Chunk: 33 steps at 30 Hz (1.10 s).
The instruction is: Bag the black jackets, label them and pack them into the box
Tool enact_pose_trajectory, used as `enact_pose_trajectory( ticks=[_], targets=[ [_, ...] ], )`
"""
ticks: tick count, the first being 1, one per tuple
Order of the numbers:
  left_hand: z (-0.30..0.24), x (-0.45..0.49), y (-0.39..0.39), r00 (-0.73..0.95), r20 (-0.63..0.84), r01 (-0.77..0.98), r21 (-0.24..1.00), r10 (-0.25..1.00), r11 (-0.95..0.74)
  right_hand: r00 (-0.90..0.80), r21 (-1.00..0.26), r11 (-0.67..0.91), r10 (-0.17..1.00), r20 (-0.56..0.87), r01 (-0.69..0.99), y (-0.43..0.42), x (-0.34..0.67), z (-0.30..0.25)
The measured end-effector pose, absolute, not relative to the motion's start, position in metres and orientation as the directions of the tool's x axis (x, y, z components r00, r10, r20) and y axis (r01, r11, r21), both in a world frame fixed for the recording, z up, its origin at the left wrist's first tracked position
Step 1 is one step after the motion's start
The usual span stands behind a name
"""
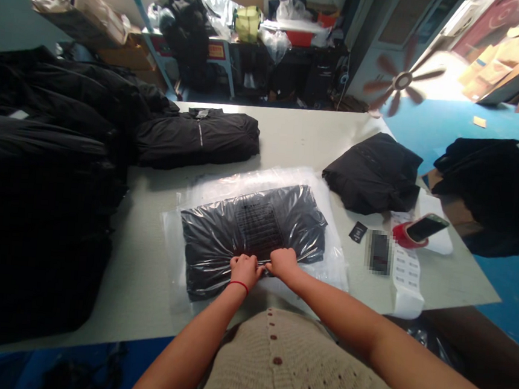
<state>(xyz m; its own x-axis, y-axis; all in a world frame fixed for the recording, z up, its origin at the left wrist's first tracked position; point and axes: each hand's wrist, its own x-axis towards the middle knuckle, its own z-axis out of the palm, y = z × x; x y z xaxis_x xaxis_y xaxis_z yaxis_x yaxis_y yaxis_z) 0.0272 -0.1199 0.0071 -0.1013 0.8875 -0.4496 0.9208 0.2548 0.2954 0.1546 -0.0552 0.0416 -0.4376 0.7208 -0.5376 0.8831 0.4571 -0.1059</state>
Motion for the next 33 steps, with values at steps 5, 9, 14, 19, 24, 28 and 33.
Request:
enact_pose_trajectory(
  ticks=[5,9,14,19,24,28,33],
  targets=[
    [0.01,0.027,-0.111,-0.125,-0.514,0.922,0.256,0.849,0.291,-0.48,-0.104,0.488,0.759,-0.44,0.867,-0.064,0.178,0.05],
    [0.012,0.026,-0.108,-0.13,-0.537,0.922,0.245,0.834,0.301,-0.467,-0.067,0.481,0.795,-0.387,0.874,-0.06,0.222,0.056],
    [0.009,0.023,-0.106,-0.125,-0.54,0.928,0.234,0.832,0.291,-0.462,-0.144,0.441,0.805,-0.372,0.886,-0.043,0.262,0.058],
    [0.008,0.022,-0.104,-0.122,-0.546,0.932,0.225,0.829,0.285,-0.525,-0.28,0.446,0.75,-0.401,0.85,-0.034,0.267,0.059],
    [0.01,0.023,-0.102,-0.135,-0.55,0.931,0.214,0.824,0.296,-0.401,-0.17,0.365,0.795,-0.456,0.916,-0.031,0.254,0.051],
    [0.014,0.027,-0.102,-0.171,-0.551,0.933,0.175,0.817,0.313,-0.308,-0.073,0.314,0.817,-0.487,0.947,-0.032,0.242,0.045],
    [0.021,0.038,-0.102,-0.204,-0.512,0.951,0.098,0.835,0.293,-0.367,-0.049,0.371,0.877,-0.311,0.927,-0.042,0.231,0.055]
  ],
)
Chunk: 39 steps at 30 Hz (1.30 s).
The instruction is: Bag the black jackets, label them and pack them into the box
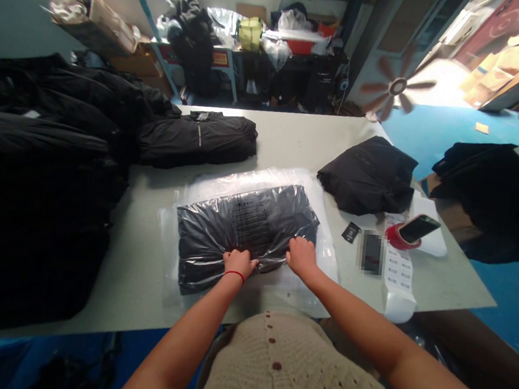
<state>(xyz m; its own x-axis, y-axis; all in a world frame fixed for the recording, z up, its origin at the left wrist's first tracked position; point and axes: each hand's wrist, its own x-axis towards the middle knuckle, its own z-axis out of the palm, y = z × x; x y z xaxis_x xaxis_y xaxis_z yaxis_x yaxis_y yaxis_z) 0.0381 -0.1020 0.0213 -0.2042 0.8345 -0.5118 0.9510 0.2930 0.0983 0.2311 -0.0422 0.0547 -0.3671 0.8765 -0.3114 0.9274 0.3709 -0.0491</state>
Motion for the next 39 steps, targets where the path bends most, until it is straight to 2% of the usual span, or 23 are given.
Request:
enact_pose_trajectory(
  ticks=[2,6,11,13,15,17,19,21,24,26,29,33,36,39],
  targets=[
    [0.024,0.044,-0.103,-0.202,-0.485,0.955,0.093,0.851,0.28,-0.49,-0.147,0.467,0.831,-0.264,0.872,-0.048,0.224,0.057],
    [0.026,0.049,-0.11,-0.146,-0.398,0.967,0.137,0.906,0.216,-0.713,-0.348,0.624,0.637,-0.292,0.7,-0.057,0.202,0.05],
    [0.031,0.016,-0.127,0.061,-0.259,0.899,0.434,0.964,0.06,-0.753,-0.343,0.671,0.578,-0.314,0.658,-0.063,0.176,0.038],
    [0.033,-0.009,-0.139,-0.083,-0.19,0.864,0.476,0.978,0.165,-0.777,-0.343,0.697,0.555,-0.298,0.629,-0.064,0.171,0.039],
    [0.033,-0.036,-0.155,-0.429,-0.148,0.79,0.416,0.891,0.45,-0.798,-0.339,0.723,0.528,-0.291,0.602,-0.065,0.169,0.041],
    [0.032,-0.061,-0.174,-0.755,-0.144,0.572,0.331,0.64,0.75,-0.807,-0.336,0.735,0.519,-0.282,0.589,-0.067,0.169,0.042],
    [0.028,-0.081,-0.193,-0.89,-0.227,0.32,0.308,0.396,0.896,-0.82,-0.339,0.747,0.508,-0.263,0.572,-0.069,0.169,0.042],
    [0.023,-0.096,-0.212,-0.842,-0.446,0.146,0.349,0.302,0.926,-0.841,-0.337,0.77,0.482,-0.247,0.541,-0.071,0.169,0.04],
    [0.012,-0.108,-0.238,-0.541,-0.79,-0.049,0.372,0.288,0.927,-0.863,-0.313,0.806,0.446,-0.236,0.502,-0.075,0.168,0.039],
    [0.004,-0.11,-0.253,-0.357,-0.893,-0.168,0.351,0.275,0.921,-0.877,-0.32,0.816,0.434,-0.207,0.48,-0.078,0.165,0.04],
    [-0.006,-0.11,-0.267,-0.256,-0.919,-0.306,0.37,0.298,0.877,-0.885,-0.435,0.771,0.418,-0.205,0.465,-0.082,0.161,0.042],
    [-0.01,-0.108,-0.273,-0.237,-0.908,-0.389,0.415,0.346,0.822,-0.85,-0.669,0.528,0.376,-0.369,0.523,-0.088,0.161,0.04],
    [-0.011,-0.107,-0.274,-0.236,-0.888,-0.38,0.459,0.395,0.803,-0.898,-0.809,0.411,0.318,-0.305,0.42,-0.092,0.17,0.04],
    [-0.012,-0.106,-0.275,-0.247,-0.859,-0.359,0.511,0.448,0.781,-0.923,-0.868,0.355,0.29,-0.252,0.349,-0.097,0.183,0.046]
  ],
)
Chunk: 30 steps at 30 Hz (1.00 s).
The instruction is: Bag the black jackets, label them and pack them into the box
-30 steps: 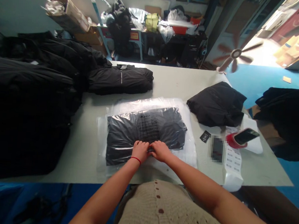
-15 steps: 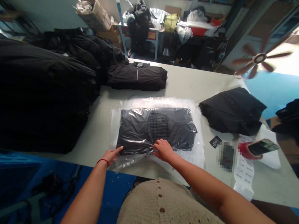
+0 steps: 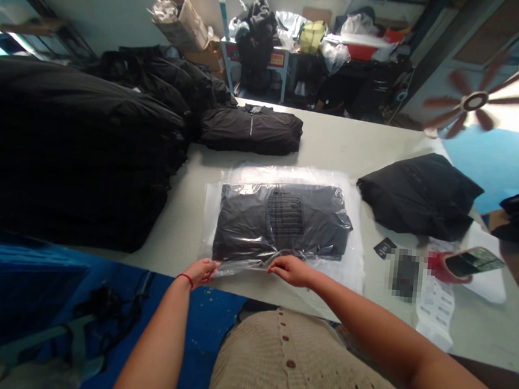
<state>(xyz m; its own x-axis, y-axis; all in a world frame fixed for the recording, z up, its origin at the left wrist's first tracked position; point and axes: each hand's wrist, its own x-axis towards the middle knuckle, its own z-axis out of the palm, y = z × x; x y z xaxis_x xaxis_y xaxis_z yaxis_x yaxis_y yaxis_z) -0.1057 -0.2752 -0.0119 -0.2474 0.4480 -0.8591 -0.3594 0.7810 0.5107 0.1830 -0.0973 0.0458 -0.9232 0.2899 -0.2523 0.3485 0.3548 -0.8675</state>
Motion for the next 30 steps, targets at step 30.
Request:
enact_pose_trajectory(
  ticks=[30],
  targets=[
    [-0.024,-0.072,-0.333,-0.299,0.086,0.913,0.316,0.95,0.259,-0.966,-0.269,0.93,0.224,-0.128,0.251,-0.087,0.159,0.028]
  ],
)
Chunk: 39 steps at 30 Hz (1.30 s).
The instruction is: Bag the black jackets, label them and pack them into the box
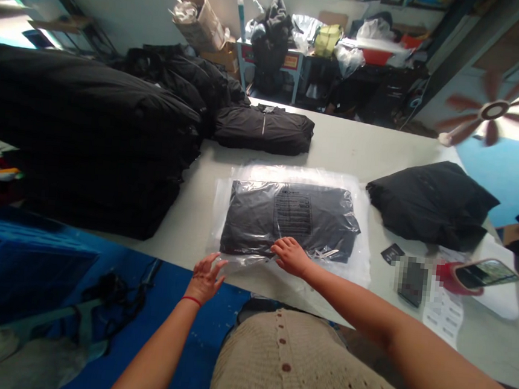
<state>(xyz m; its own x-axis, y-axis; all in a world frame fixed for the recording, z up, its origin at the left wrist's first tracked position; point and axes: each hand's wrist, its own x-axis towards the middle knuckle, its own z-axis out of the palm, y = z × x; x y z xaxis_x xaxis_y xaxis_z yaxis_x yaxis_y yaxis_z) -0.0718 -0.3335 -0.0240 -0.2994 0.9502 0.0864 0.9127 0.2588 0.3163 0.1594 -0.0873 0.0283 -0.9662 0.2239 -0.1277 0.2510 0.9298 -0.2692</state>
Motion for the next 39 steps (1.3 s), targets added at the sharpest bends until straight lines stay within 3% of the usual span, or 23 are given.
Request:
enact_pose_trajectory(
  ticks=[4,7,11,16,20,24,30,34,39],
  targets=[
    [-0.012,-0.085,-0.314,-0.137,-0.042,0.886,0.441,0.99,0.141,-0.973,-0.277,0.941,0.146,-0.179,0.193,-0.086,0.155,0.018],
    [-0.003,-0.1,-0.312,-0.056,-0.128,0.825,0.553,0.99,0.118,-0.967,-0.291,0.933,0.155,-0.205,0.211,-0.086,0.155,0.016],
    [0.003,-0.111,-0.316,-0.046,-0.202,0.798,0.582,0.978,0.157,-0.943,-0.295,0.913,0.208,-0.26,0.283,-0.087,0.151,0.021],
    [0.01,-0.11,-0.315,-0.069,-0.187,0.794,0.584,0.98,0.167,-0.906,-0.347,0.85,0.298,-0.301,0.396,-0.085,0.144,0.027],
    [0.016,-0.11,-0.311,-0.072,-0.141,0.787,0.6,0.987,0.143,-0.899,-0.378,0.832,0.292,-0.325,0.406,-0.083,0.142,0.026],
    [0.018,-0.111,-0.306,-0.045,-0.176,0.699,0.697,0.983,0.156,-0.893,-0.417,0.808,0.279,-0.352,0.417,-0.089,0.139,0.02],
    [0.013,-0.113,-0.298,-0.153,-0.236,0.606,0.745,0.96,0.28,-0.832,-0.444,0.715,0.37,-0.414,0.539,-0.097,0.131,0.014],
    [0.008,-0.112,-0.289,-0.291,-0.244,0.553,0.746,0.925,0.371,-0.808,-0.457,0.68,0.376,-0.454,0.574,-0.096,0.132,0.014],
    [0.003,-0.115,-0.276,-0.333,-0.28,0.471,0.778,0.9,0.417,-0.775,-0.458,0.637,0.405,-0.485,0.62,-0.092,0.129,0.015]
  ],
)
